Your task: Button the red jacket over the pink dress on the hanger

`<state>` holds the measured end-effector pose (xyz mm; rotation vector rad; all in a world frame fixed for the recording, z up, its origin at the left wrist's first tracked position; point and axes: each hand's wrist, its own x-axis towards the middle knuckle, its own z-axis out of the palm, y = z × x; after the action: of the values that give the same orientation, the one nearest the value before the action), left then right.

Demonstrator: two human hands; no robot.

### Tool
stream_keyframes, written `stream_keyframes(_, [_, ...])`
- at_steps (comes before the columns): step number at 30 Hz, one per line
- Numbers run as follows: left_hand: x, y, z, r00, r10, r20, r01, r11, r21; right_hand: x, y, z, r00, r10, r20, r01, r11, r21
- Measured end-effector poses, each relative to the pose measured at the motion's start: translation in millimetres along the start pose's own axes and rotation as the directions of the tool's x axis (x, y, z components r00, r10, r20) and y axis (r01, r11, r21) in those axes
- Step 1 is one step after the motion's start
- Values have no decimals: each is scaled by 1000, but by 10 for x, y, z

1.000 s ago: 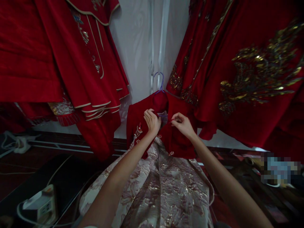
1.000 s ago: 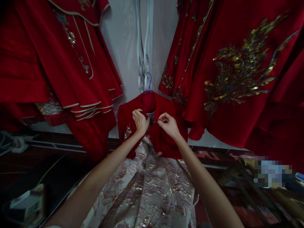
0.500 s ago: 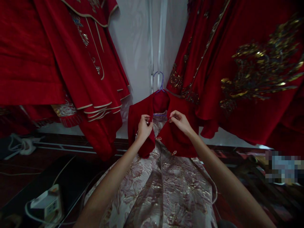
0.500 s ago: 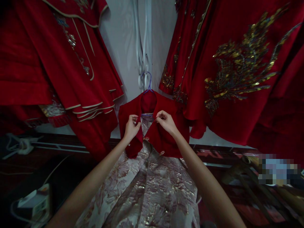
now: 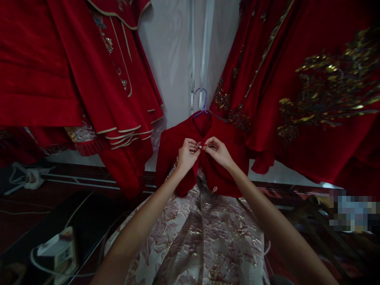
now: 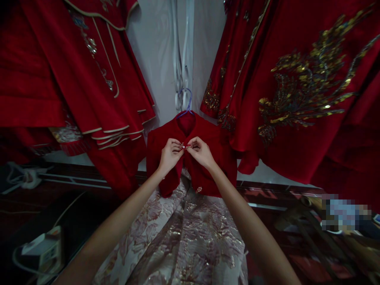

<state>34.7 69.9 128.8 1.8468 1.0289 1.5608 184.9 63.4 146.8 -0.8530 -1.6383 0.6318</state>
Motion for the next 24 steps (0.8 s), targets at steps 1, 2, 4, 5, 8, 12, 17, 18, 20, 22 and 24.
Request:
stream_keyframes(1, [5,-5,-3,1000,2,13,-2,1000,6,-8,8,-1,1000,0,-2,0,1000,-2])
stream_keyframes(2, [12,-13,-7,1000,9,30,-9,1000,18,-16,15,-2,1000,0,-3,0,1000,-6])
stream_keyframes(4, [34,-30,-18,998,24,63,-27,999,41,-30,25,-1,1000,-4,-5,4,1000,-15])
stream_keyframes(5, [47,-39,-26,997,26,77,-30,998,47,-35,28,0,1000,-8,-7,8,1000,-19])
stream_keyframes(8, [84,-53,-56,993,25,114,-32,997,64,-45,26,4,1000,-16,-13,16,999,-35])
stream_keyframes(12, [117,-30,-100,978,53,201,-75,992,103,-47,9,5,1000,-20,-14,20,998,-58])
stream_keyframes(17, [120,19,-138,950,107,292,-172,963,205,-46,2,15,998,-22,-61,16,995,-95])
stream_keyframes(18, [116,24,-146,946,126,299,-198,954,223,-46,4,16,998,-23,-66,17,995,-97])
stream_keyframes(20, [100,34,-163,938,157,310,-240,937,254,-46,9,16,998,-26,-61,21,996,-90])
stream_keyframes(22, [76,51,-181,940,161,300,-252,922,293,-49,12,8,999,-24,-41,20,997,-76])
stream_keyframes(24, [52,78,-193,952,155,263,-241,911,335,-55,12,-7,1000,-16,-22,15,998,-64])
